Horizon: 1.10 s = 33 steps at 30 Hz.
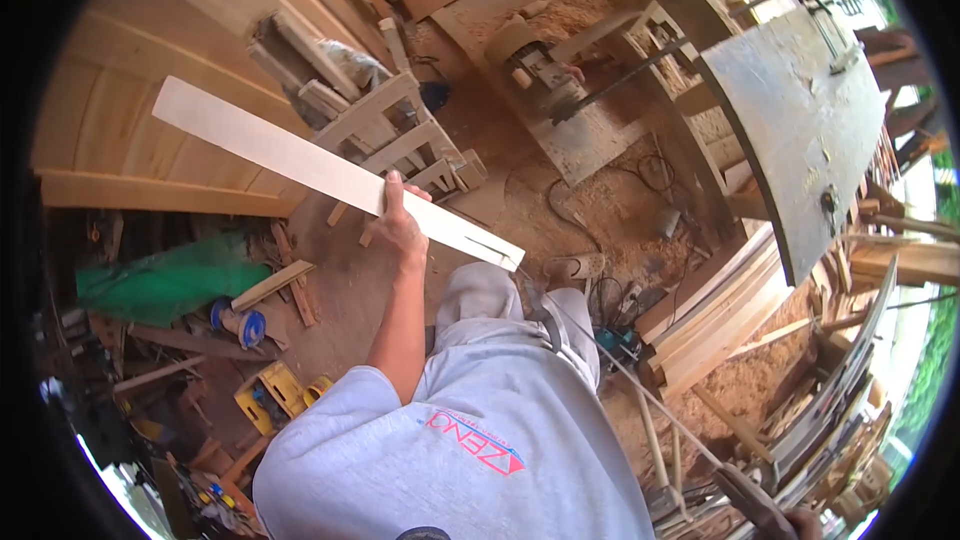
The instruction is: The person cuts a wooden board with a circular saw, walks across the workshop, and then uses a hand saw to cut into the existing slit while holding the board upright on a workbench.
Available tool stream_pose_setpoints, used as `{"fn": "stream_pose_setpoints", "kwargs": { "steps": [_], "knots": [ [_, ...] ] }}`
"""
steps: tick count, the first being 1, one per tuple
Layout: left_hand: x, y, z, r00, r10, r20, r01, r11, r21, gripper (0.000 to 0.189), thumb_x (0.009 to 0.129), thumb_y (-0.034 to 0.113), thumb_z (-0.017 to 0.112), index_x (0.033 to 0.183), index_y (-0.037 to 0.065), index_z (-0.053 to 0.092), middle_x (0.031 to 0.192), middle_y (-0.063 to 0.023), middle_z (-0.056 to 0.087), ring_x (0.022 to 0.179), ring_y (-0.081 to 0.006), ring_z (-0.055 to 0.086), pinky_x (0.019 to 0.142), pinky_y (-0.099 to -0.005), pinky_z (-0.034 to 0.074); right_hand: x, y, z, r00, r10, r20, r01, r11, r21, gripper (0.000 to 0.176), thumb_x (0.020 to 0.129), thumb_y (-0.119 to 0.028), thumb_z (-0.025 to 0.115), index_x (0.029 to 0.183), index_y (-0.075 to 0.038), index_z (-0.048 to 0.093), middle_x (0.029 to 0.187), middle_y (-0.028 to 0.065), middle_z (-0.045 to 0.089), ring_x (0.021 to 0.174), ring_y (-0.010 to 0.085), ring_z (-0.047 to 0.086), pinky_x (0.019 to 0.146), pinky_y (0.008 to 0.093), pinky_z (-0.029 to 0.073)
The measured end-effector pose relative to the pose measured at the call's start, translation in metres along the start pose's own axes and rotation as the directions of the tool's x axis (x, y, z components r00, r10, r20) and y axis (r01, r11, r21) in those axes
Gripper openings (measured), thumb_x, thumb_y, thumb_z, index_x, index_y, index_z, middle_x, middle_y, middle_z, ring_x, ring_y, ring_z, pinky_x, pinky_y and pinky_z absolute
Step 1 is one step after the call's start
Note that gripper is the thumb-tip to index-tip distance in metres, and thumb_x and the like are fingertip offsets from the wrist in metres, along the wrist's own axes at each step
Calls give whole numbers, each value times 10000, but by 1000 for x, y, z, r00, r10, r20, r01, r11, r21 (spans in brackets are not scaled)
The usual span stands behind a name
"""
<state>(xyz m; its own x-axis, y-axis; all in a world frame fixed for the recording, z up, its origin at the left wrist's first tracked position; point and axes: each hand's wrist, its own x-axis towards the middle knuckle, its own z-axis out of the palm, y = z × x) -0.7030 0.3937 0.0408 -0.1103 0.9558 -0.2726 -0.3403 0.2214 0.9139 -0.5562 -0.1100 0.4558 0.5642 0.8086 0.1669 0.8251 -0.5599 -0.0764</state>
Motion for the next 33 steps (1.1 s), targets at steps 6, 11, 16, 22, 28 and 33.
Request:
{"fn": "stream_pose_setpoints", "kwargs": {
  "steps": [6,11,16,22,28,33],
  "knots": [
    [12,10,89,997,-41,67,47,995,-90,495,906,398,743,992,-54,561,683,-121,626,571,-233,624,549,-376,534,-151,96,-51,602,798,-20,-739,567,364,313,800,-120,660,1082,-33,559,959,11,575,869,100,531,721,218,394],
    [-3,7,176,976,-100,196,141,967,-212,490,926,459,710,979,14,512,760,-98,548,679,-245,589,688,-406,549,-207,103,58,49,998,-32,-748,58,661,432,855,-105,714,1257,2,597,896,4,586,669,70,485,585,211,363],
    [-46,-15,265,910,-185,371,273,941,-199,536,921,553,684,891,53,493,751,-75,531,726,-230,576,748,-374,547,-151,95,153,70,965,253,-830,-85,552,294,817,-157,780,1044,-4,675,842,-5,600,716,98,542,646,244,425],
    [-129,-54,360,794,-319,518,422,902,-92,537,931,570,654,900,51,515,748,-75,560,732,-236,605,730,-375,563,-178,97,210,-84,933,350,-710,-302,636,241,836,-150,759,972,25,664,701,-8,609,538,75,507,513,253,405],
    [-223,-107,453,708,-359,608,394,916,82,550,884,546,724,934,32,534,799,-96,566,750,-271,628,733,-415,582,-175,81,220,-230,894,384,-521,-446,728,191,867,-128,744,892,6,611,627,-3,545,476,72,483,450,254,383],
    [-284,-163,512,545,-438,714,412,882,227,643,878,545,737,1096,5,465,921,-105,531,825,-278,627,781,-428,573,-151,74,221,-348,842,413,-339,-524,781,189,872,-146,741,901,0,626,641,-1,551,470,80,481,445,255,384]
  ]
}}
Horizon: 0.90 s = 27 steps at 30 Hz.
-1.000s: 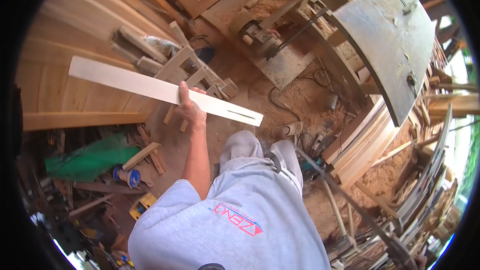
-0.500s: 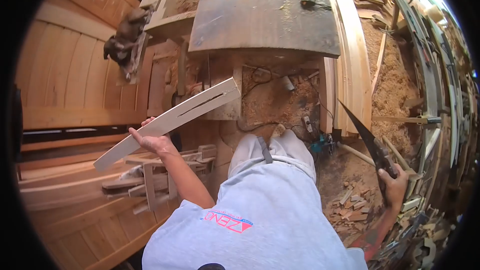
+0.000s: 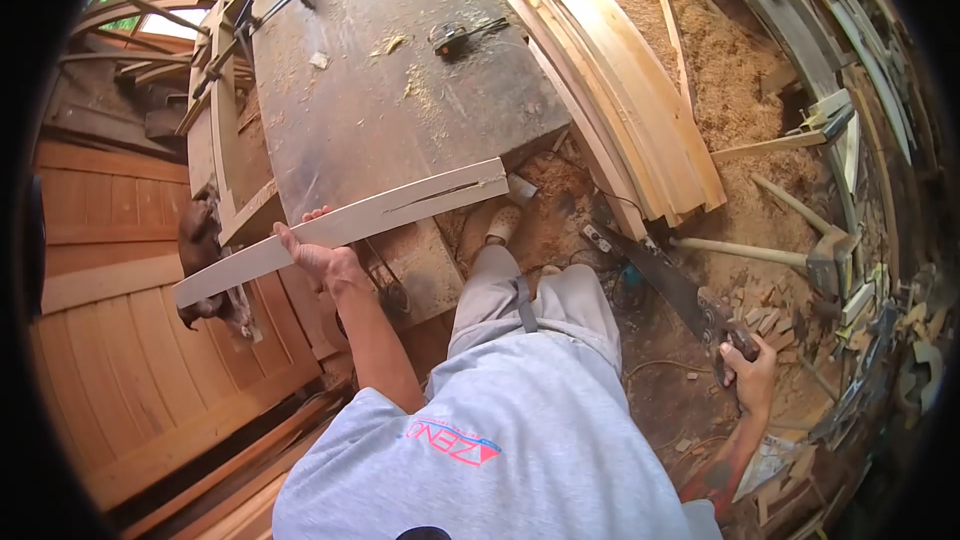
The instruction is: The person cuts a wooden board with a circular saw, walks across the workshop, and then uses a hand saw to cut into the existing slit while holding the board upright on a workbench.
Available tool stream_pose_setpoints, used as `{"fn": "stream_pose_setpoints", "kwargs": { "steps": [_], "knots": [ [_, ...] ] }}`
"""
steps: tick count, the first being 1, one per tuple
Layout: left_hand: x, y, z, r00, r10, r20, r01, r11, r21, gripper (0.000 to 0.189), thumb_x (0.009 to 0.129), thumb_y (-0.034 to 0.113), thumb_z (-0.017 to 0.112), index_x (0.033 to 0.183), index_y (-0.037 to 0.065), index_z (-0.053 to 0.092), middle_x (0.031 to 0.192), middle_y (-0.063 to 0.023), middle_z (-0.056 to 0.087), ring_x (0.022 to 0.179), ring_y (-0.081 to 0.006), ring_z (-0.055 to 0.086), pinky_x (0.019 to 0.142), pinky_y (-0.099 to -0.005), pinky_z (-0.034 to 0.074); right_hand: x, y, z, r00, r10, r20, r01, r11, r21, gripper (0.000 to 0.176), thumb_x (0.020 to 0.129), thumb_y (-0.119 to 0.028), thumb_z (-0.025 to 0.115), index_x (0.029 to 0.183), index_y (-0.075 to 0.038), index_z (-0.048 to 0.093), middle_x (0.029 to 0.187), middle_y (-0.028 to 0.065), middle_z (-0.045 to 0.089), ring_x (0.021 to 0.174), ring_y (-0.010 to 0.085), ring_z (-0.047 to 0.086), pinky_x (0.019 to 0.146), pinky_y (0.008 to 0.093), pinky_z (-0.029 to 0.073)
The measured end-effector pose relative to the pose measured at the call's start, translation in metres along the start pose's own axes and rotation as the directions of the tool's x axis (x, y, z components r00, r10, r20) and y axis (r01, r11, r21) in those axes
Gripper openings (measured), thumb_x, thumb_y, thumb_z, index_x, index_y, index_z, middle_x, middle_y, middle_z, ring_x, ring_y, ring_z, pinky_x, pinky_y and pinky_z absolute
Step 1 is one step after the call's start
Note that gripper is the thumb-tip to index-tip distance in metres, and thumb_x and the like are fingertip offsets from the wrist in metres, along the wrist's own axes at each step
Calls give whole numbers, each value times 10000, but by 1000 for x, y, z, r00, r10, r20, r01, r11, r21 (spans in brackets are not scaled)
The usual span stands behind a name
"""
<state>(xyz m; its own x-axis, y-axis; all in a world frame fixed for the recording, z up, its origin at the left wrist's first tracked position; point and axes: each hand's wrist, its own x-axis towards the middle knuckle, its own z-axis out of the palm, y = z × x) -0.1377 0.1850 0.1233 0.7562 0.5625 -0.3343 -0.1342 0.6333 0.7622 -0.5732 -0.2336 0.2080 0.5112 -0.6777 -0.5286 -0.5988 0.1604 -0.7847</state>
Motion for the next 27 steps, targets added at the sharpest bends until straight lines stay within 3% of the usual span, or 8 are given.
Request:
{"fn": "stream_pose_setpoints", "kwargs": {
  "steps": [5,11,16,18,19,20,21,27],
  "knots": [
    [54,-80,54,971,-231,68,236,969,-80,668,954,584,611,1171,-27,448,1016,-155,575,898,-284,633,827,-441,567,-3,-4,38,993,46,-113,-41,998,49,161,872,-120,734,890,-3,625,643,0,561,466,83,483,441,253,389],
    [71,-143,88,923,-212,-322,300,919,255,779,990,553,549,1331,-129,386,1151,-202,603,977,-301,642,886,-436,557,2,-42,89,972,86,-220,-67,993,94,182,867,-144,745,893,-11,624,635,-3,546,478,85,489,445,259,396],
    [66,-99,56,846,-533,27,265,463,846,514,997,433,602,1265,1,530,1193,-117,602,1057,-266,623,884,-455,544,-3,-71,112,930,154,-335,-117,985,127,223,859,-182,762,895,-16,618,647,0,537,485,102,490,467,280,415],
    [73,-80,55,504,-830,240,-288,100,952,484,940,339,710,1276,31,546,1328,-147,528,1201,-309,548,956,-475,505,-1,-72,124,918,172,-356,-120,979,163,235,857,-193,767,894,-15,618,652,0,538,484,105,489,472,282,420],
    [73,-79,64,491,-838,238,-295,97,951,484,940,339,710,1276,31,546,1328,-147,528,1201,-309,548,956,-475,505,2,-72,131,915,173,-365,-107,975,195,247,854,-204,771,894,-15,617,656,1,539,483,109,488,477,284,424],
    [69,-80,77,384,-670,635,-731,200,652,527,891,300,758,1286,27,542,1326,-168,528,1228,-332,517,986,-475,470,5,-75,137,913,189,-362,-121,972,203,256,855,-204,770,910,1,627,653,8,547,483,112,491,479,282,414],
    [67,-83,90,84,-453,887,-971,162,175,579,842,261,806,1297,24,538,1323,-189,528,1255,-355,487,1016,-476,435,8,-78,143,911,188,-366,-119,972,203,256,855,-204,770,910,1,627,653,8,547,483,112,491,479,282,414],
    [81,-184,155,-212,-599,772,-963,264,-60,746,804,304,815,1418,41,484,1422,-204,469,1337,-393,428,1093,-499,358,16,-84,153,948,148,-282,-108,983,150,241,859,-180,762,929,17,644,661,22,570,491,102,496,473,272,392]
  ]
}}
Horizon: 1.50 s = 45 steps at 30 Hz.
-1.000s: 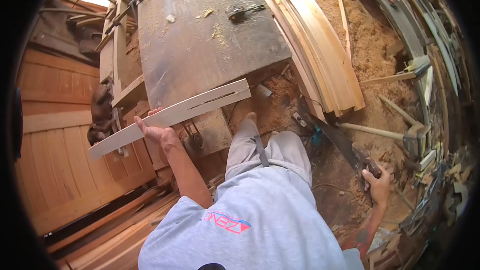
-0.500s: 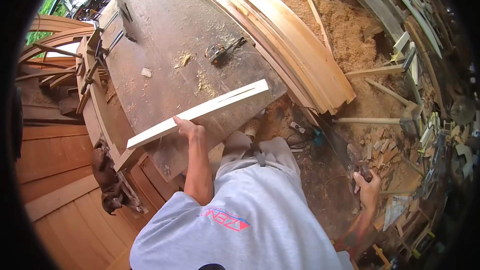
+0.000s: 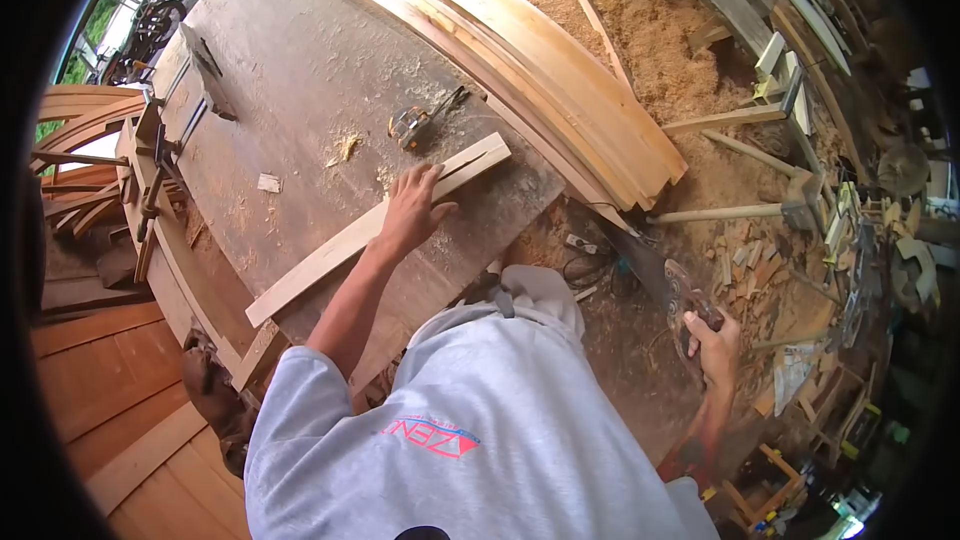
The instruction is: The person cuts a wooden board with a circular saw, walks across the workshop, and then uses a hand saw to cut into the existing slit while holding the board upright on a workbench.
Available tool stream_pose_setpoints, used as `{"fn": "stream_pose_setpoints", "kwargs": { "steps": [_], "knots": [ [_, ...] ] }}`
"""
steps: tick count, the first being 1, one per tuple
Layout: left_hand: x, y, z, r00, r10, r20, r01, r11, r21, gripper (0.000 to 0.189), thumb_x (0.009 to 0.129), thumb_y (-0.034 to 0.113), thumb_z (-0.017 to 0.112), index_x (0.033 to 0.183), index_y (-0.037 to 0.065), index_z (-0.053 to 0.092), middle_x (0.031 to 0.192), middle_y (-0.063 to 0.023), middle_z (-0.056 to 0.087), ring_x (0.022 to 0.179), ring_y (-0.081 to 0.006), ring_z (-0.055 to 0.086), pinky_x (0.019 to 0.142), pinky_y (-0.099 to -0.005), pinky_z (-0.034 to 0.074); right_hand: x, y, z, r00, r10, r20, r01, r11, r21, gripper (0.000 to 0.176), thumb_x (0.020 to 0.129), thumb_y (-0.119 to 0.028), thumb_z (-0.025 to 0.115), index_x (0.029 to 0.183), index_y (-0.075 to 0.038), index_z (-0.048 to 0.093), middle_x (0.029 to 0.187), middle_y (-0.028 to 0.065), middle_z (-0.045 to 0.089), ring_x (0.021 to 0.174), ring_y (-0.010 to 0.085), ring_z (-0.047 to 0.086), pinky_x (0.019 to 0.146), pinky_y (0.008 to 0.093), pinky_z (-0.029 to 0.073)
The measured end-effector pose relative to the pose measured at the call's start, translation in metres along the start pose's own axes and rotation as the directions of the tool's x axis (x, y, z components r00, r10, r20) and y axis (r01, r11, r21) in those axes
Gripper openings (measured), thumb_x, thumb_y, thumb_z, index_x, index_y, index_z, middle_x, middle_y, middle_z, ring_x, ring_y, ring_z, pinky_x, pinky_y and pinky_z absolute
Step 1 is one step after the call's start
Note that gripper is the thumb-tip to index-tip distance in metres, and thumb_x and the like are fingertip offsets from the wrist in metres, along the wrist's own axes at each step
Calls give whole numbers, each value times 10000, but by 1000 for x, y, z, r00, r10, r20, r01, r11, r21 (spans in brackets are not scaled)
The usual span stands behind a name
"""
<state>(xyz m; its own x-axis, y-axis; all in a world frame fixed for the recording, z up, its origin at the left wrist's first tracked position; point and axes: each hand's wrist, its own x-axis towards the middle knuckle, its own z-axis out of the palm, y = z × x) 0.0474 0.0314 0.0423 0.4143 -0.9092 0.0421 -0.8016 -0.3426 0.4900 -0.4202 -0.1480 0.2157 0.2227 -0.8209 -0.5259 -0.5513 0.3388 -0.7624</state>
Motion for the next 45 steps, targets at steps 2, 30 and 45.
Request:
{"fn": "stream_pose_setpoints", "kwargs": {
  "steps": [2,30,45],
  "knots": [
    [27,4,9,1000,15,-3,-15,999,-42,723,809,290,810,1415,51,496,1418,-202,479,1328,-389,440,1085,-494,371,-11,-2,1,998,-14,-55,16,999,29,234,858,-174,762,927,14,642,666,20,568,493,102,496,471,273,398],
    [-83,45,16,555,-772,-310,346,553,-758,367,990,316,678,1100,-20,579,1218,-170,558,1156,-267,534,1021,-372,414,-54,24,28,964,-3,-266,60,976,208,181,891,-159,728,886,-11,625,649,5,506,504,111,467,467,287,395],
    [-66,-112,-7,-611,-765,-204,546,-220,-809,936,629,355,858,1269,-116,364,1262,-255,438,1197,-401,483,1041,-532,406,3,6,20,939,-344,15,334,921,198,215,902,-206,739,928,-30,617,673,-3,520,545,109,483,524,283,419]
  ]
}}
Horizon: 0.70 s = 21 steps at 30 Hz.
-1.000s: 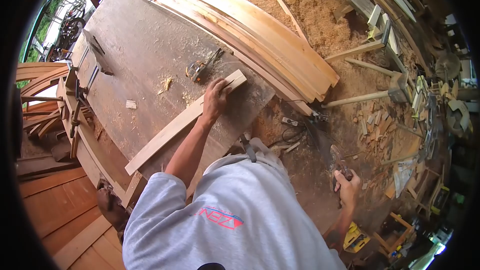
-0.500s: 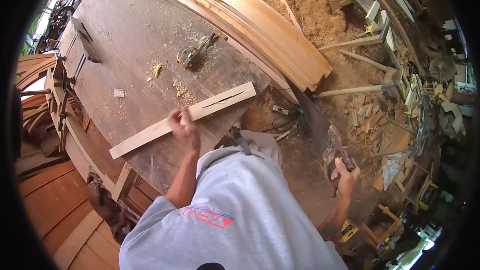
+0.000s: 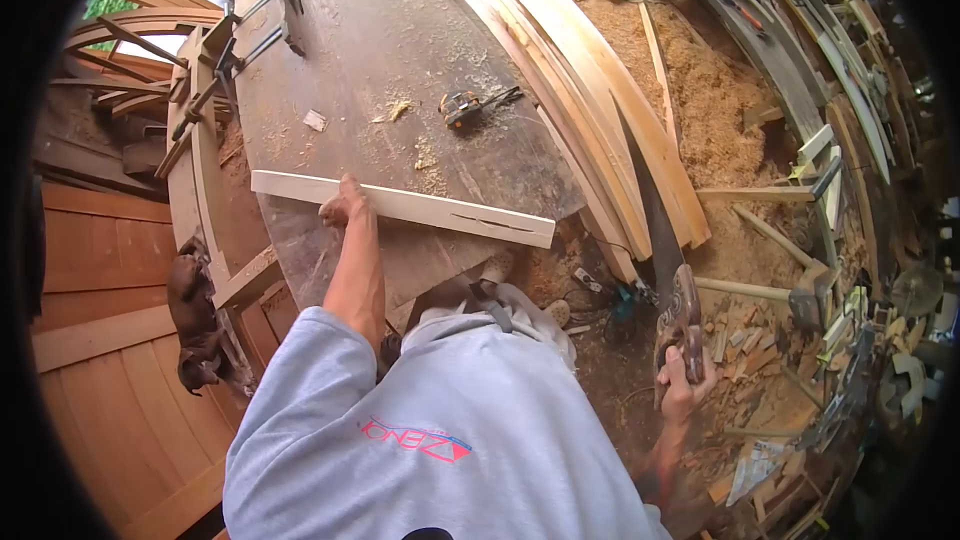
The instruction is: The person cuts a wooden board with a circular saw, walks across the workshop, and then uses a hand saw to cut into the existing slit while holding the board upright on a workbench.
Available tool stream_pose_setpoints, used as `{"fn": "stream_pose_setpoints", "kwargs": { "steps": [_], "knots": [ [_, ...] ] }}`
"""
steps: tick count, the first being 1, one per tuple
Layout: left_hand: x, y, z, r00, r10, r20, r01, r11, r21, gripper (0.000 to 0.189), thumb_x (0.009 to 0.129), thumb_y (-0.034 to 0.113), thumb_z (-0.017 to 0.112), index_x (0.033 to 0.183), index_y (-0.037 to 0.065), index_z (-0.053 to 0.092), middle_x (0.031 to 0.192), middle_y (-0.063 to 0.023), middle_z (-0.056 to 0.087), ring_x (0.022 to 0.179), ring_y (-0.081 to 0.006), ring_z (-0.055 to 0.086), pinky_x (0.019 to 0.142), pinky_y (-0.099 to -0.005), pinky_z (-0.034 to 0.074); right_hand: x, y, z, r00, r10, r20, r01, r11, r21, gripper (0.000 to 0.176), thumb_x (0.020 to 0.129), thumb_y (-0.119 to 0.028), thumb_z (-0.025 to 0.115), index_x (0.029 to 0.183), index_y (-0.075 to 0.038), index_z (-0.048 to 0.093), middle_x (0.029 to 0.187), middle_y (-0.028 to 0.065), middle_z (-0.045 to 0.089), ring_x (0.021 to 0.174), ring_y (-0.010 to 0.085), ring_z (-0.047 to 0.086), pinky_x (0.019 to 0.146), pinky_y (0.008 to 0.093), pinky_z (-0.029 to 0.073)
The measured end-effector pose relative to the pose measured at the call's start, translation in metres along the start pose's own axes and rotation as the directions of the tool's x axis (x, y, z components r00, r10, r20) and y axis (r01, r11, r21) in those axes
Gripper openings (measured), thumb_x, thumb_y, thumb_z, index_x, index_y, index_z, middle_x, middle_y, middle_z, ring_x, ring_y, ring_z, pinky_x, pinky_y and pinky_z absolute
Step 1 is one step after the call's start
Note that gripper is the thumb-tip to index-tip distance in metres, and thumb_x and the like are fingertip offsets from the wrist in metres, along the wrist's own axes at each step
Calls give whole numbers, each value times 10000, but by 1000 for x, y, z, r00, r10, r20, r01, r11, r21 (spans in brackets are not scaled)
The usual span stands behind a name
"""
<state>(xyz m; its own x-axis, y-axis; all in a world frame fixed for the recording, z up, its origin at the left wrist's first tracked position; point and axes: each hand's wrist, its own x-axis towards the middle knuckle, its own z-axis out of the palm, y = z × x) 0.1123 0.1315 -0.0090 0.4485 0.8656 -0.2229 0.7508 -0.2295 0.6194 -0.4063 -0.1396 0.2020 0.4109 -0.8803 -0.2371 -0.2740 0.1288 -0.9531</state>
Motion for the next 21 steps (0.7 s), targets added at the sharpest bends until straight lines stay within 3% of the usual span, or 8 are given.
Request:
{"fn": "stream_pose_setpoints", "kwargs": {
  "steps": [2,5,7,9,11,15,19,21],
  "knots": [
    [34,-2,44,980,193,-49,-198,921,-336,822,641,241,845,1217,-125,388,1225,-254,433,1129,-354,514,960,-488,476,-9,-2,-18,991,-131,36,134,984,-121,235,890,-221,748,911,-29,614,689,-1,527,582,118,493,559,284,421],
    [-38,71,-49,959,284,-22,-235,746,-623,778,645,148,818,1216,-132,371,1177,-258,452,1021,-321,561,867,-435,535,-21,-32,-31,956,-260,133,289,903,-317,319,851,-282,779,888,-17,604,732,9,544,678,144,513,636,294,417],
    [-54,112,-87,849,524,-62,-353,477,-805,756,656,78,793,1243,-128,363,1149,-251,482,930,-315,598,835,-408,562,-26,-30,-41,958,-256,130,283,917,-282,350,835,-316,788,894,-21,610,736,15,548,687,144,522,627,303,415],
    [-66,157,-110,726,631,-273,-456,146,-878,676,682,30,796,1218,-125,414,1105,-219,525,930,-288,613,839,-396,563,-31,-17,-57,962,-248,117,269,935,-229,379,818,-349,803,874,-23,618,723,18,560,664,141,517,621,306,417],
    [-107,196,-153,719,639,-272,-408,72,-910,633,688,15,867,1175,-111,483,1036,-182,608,895,-249,646,838,-348,574,-26,-16,-69,931,-331,155,362,892,-270,363,800,-334,805,821,-20,625,664,9,559,605,137,496,600,303,419],
    [-127,243,-189,473,842,-259,-559,59,-827,538,709,51,867,1116,-59,533,930,-121,633,835,-217,640,787,-300,526,-32,-67,-106,955,-221,197,273,914,-299,270,749,-234,794,746,-12,639,573,12,551,540,142,516,554,309,411],
    [-133,266,-175,396,905,-154,-692,184,-698,583,700,98,860,1128,-66,500,958,-180,687,899,-264,699,835,-354,560,-27,-73,-144,875,-364,319,468,804,-367,345,745,-301,780,715,10,634,554,0,534,522,115,498,520,304,392],
    [-139,271,-172,373,916,-146,-703,176,-689,638,695,139,864,1160,-66,479,966,-204,698,926,-297,712,861,-381,565,-31,-71,-144,926,-247,285,351,841,-412,337,736,-288,780,676,10,635,549,-2,530,518,117,495,514,308,385]
  ]
}}
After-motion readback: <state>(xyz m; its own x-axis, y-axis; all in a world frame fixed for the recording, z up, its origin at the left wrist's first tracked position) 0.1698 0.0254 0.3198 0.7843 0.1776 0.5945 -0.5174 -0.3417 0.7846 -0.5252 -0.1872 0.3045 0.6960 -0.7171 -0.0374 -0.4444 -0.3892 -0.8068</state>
